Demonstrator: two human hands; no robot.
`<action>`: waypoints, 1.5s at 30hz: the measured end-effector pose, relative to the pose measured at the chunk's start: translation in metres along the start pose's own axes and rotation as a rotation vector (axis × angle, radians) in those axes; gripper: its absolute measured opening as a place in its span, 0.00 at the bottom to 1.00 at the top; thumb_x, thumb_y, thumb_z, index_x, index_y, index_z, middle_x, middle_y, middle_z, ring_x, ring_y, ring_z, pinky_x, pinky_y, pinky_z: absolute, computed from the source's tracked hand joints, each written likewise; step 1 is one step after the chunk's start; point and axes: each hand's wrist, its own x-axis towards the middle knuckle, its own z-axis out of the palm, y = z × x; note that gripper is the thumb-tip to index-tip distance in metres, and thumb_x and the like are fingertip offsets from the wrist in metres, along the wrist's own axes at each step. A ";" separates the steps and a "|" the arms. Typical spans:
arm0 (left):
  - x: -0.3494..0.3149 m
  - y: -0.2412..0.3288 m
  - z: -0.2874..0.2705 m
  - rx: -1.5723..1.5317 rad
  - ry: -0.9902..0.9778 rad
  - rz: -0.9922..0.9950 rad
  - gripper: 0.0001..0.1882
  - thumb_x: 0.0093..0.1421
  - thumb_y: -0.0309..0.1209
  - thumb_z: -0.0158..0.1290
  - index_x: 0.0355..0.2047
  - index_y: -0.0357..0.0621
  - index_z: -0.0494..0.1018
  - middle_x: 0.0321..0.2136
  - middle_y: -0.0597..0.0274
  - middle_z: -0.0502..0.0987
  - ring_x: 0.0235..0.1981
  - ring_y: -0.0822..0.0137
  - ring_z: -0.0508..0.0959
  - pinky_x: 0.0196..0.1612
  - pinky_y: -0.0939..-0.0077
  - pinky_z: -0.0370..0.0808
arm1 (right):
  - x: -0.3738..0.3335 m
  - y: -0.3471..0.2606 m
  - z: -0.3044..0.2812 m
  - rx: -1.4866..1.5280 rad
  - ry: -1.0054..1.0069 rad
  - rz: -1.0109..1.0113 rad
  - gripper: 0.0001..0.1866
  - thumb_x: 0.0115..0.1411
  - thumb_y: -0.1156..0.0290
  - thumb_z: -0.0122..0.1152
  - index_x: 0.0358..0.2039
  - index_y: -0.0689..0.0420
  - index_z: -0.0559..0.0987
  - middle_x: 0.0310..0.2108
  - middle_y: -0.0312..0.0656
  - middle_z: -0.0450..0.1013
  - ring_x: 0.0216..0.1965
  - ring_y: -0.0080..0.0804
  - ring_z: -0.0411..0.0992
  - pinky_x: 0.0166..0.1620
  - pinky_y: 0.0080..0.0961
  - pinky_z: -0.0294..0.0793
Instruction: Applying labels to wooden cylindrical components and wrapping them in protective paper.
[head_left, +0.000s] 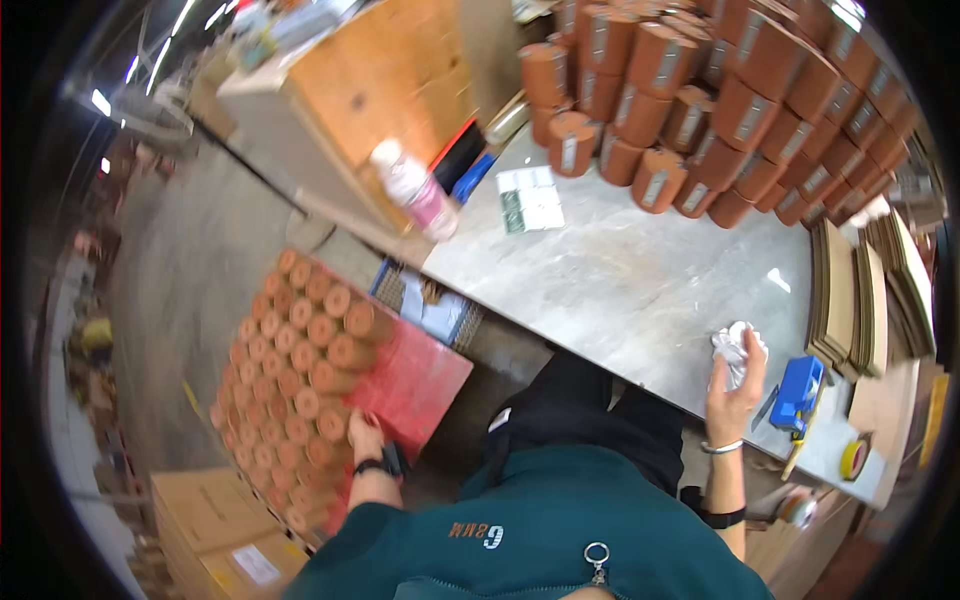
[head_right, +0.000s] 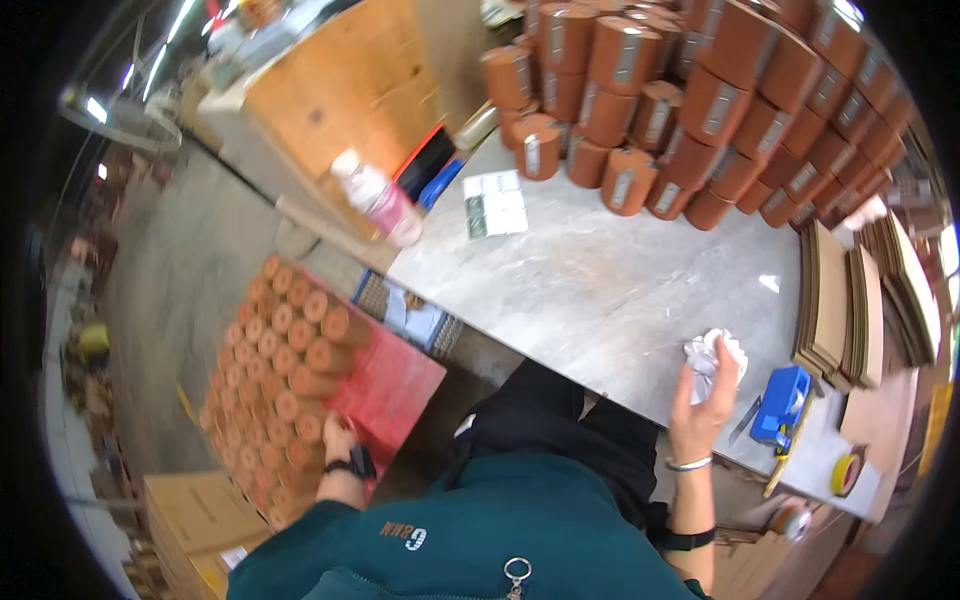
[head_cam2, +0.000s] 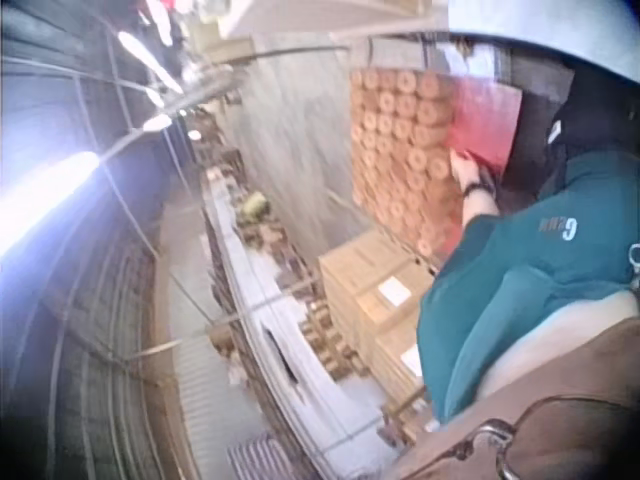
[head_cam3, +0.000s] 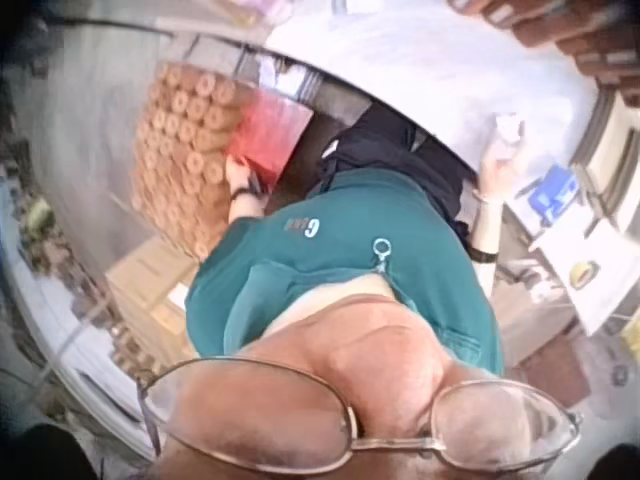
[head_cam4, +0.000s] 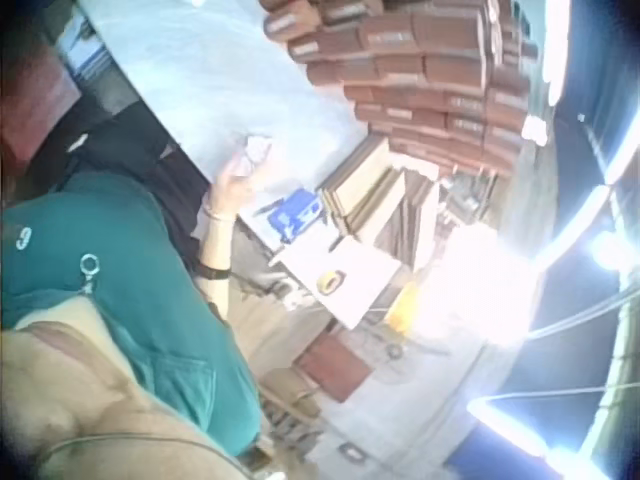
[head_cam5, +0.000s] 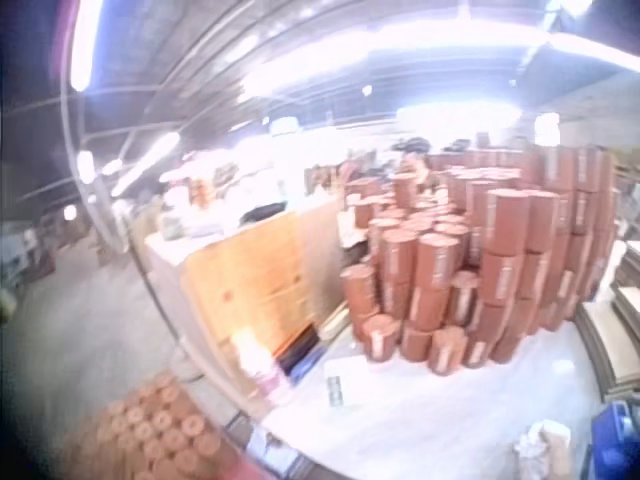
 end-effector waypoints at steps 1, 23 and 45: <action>-0.051 0.017 0.094 0.028 0.131 -0.195 0.16 0.58 0.28 0.60 0.46 0.47 0.72 0.39 0.61 0.73 0.35 0.69 0.76 0.34 0.81 0.79 | -0.001 0.020 -0.010 -0.174 0.063 -0.021 0.29 0.54 0.77 0.63 0.59 0.63 0.71 0.54 0.53 0.71 0.56 0.48 0.69 0.57 0.38 0.67; -0.315 -0.067 0.656 0.863 -0.868 0.791 0.46 0.45 0.37 0.72 0.60 0.34 0.60 0.56 0.45 0.69 0.57 0.54 0.71 0.57 0.64 0.70 | -0.019 0.044 -0.001 -0.167 -0.294 0.107 0.13 0.47 0.70 0.67 0.33 0.61 0.77 0.59 0.52 0.66 0.55 0.56 0.64 0.54 0.47 0.64; -0.462 -0.074 0.426 0.915 -1.751 0.616 0.41 0.36 0.34 0.72 0.52 0.38 0.67 0.45 0.48 0.75 0.46 0.53 0.78 0.48 0.63 0.75 | 0.059 -0.038 0.038 0.183 -0.141 -0.242 0.20 0.47 0.82 0.64 0.43 0.62 0.77 0.42 0.51 0.76 0.46 0.51 0.73 0.48 0.37 0.73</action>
